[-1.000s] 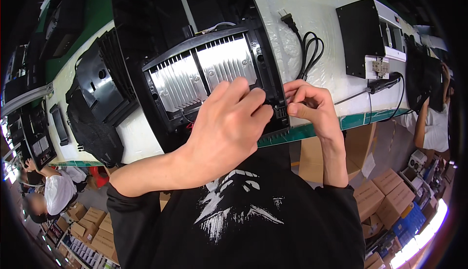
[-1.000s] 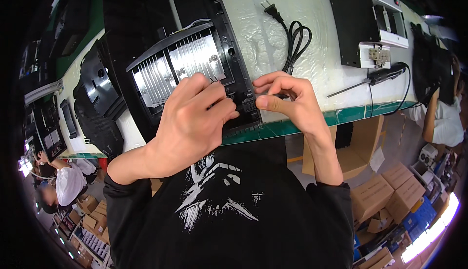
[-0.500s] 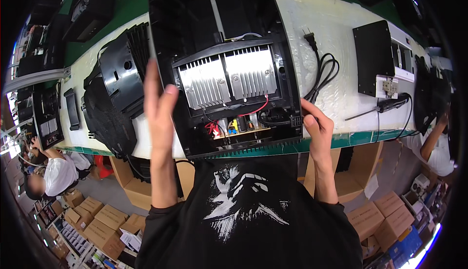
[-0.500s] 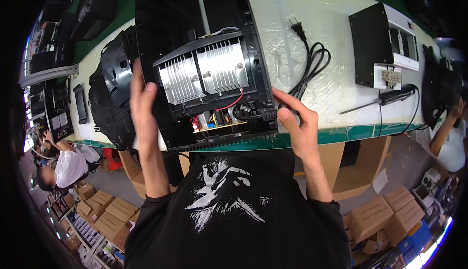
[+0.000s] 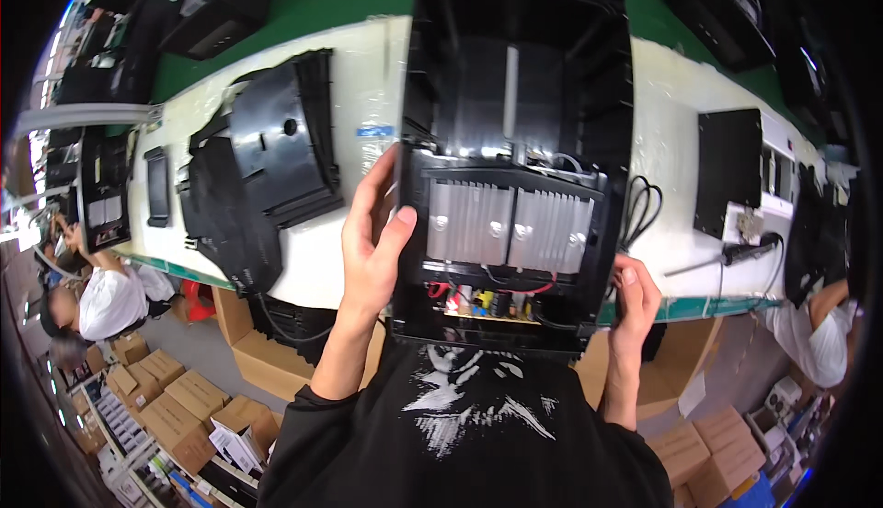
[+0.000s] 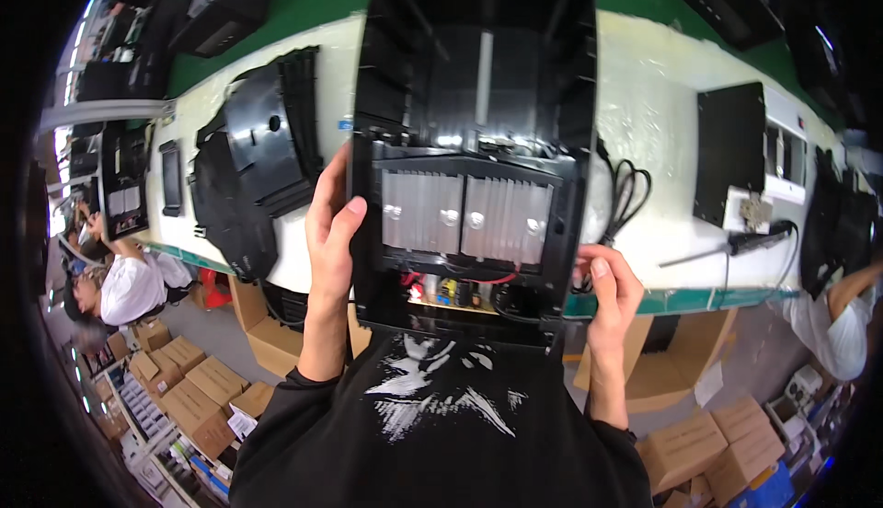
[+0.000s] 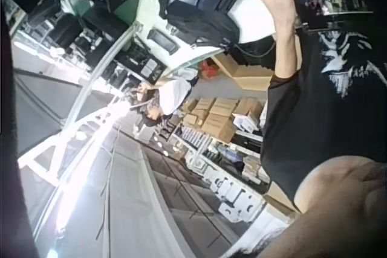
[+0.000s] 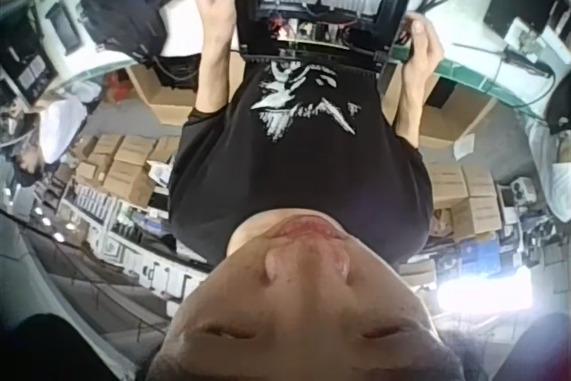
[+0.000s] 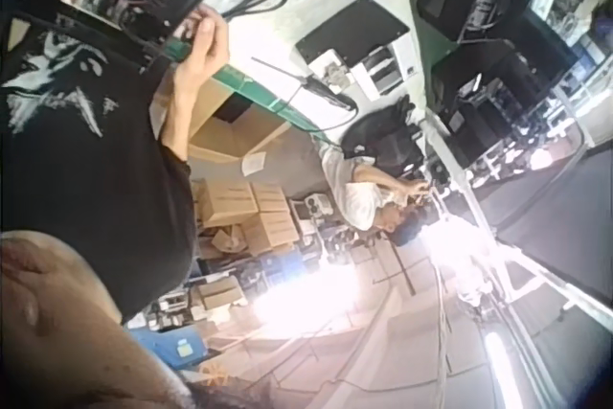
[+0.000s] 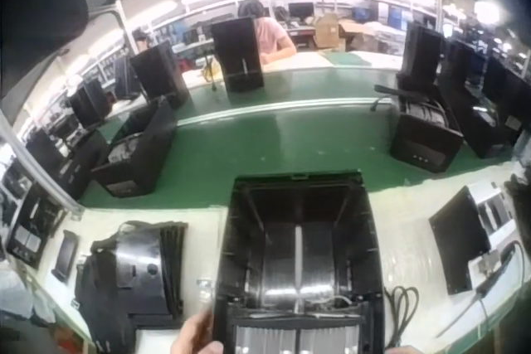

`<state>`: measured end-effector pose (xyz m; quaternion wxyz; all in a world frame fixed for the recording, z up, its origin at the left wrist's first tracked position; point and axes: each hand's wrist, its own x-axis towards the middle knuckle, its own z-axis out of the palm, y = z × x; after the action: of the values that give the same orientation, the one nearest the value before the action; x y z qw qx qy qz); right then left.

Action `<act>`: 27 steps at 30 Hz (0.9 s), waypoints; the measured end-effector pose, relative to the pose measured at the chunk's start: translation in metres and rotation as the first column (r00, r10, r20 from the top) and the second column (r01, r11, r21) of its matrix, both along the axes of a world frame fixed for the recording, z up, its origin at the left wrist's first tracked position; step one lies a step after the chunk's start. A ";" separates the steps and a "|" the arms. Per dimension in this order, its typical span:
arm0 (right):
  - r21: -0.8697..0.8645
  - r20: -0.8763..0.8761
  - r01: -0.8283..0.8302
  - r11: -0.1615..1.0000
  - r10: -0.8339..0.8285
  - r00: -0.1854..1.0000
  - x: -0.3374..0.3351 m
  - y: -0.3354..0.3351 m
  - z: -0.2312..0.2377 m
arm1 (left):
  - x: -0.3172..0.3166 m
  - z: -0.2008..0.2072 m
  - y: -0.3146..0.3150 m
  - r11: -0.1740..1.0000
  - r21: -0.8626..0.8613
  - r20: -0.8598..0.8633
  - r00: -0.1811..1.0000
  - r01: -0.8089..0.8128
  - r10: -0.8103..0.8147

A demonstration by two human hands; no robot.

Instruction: Assembling internal components of an electronic device housing using an electric screwdriver.

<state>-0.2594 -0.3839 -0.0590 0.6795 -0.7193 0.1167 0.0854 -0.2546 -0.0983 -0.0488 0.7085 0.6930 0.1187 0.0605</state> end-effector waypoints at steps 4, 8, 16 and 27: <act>-0.061 -0.005 -0.002 0.998 0.002 1.000 -0.007 -0.011 -0.003 | 0.027 0.005 0.060 0.424 0.844 0.274 0.944 -0.328 0.184; -0.086 0.002 -0.023 0.996 0.023 1.000 -0.003 -0.008 0.001 | 0.042 0.010 0.097 0.268 0.935 0.064 0.852 -0.234 0.520; -0.080 0.080 -0.053 0.995 0.060 0.995 0.009 -0.007 0.014 | 0.049 -0.003 0.113 0.403 0.911 -0.152 0.837 -0.088 0.526; -0.401 0.598 -0.392 0.828 0.561 0.572 0.040 0.058 0.088 | 0.033 0.077 0.013 0.967 0.216 0.416 0.909 -0.135 0.034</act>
<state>-0.2193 -0.3261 0.0293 0.5371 -0.7727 -0.3375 -0.0234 -0.2211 -0.0854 0.0280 0.6252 0.7397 -0.0098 0.2488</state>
